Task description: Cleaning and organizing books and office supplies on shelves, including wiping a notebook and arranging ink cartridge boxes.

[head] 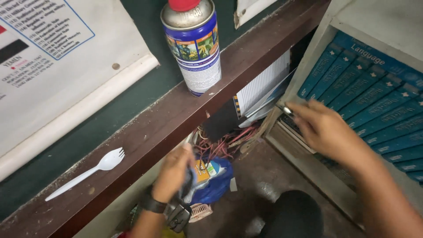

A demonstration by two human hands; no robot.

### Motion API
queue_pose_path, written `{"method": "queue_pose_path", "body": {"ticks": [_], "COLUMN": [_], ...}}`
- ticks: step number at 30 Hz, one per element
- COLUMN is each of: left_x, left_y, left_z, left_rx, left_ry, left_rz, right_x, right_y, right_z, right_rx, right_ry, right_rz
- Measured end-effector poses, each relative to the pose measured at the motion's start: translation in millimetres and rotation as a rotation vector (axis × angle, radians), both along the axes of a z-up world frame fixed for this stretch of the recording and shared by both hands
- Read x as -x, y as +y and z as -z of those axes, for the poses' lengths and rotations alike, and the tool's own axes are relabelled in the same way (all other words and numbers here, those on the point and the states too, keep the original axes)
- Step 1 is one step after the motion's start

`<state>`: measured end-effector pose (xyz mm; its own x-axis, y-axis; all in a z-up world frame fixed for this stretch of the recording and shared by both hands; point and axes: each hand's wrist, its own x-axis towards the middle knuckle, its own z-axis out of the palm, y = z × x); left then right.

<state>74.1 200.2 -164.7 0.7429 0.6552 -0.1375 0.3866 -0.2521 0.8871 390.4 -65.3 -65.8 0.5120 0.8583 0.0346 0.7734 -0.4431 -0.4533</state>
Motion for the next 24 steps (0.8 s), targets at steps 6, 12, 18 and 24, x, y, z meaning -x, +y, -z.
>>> {"method": "queue_pose_path", "body": {"ticks": [6,12,18,24], "left_x": [-17,-16,-22,-17], "left_y": [-51,-80,-79,-72], "left_z": [32,31,44,56], "left_rx": [0.137,0.274,0.298,0.364], "left_ry": [-0.157,-0.153,-0.179,-0.074], "left_rz": [0.064,0.001,-0.023,-0.04], "right_x": [-15,-31,6,-9], "right_y": [77,137,177,191], "right_z": [0,-5,27,84], "right_rx": [-0.16,0.053,0.025,-0.048], "right_ry": [-0.143,-0.192,0.185,0.016], "right_rz": [-0.104,0.09,0.323,0.414]}}
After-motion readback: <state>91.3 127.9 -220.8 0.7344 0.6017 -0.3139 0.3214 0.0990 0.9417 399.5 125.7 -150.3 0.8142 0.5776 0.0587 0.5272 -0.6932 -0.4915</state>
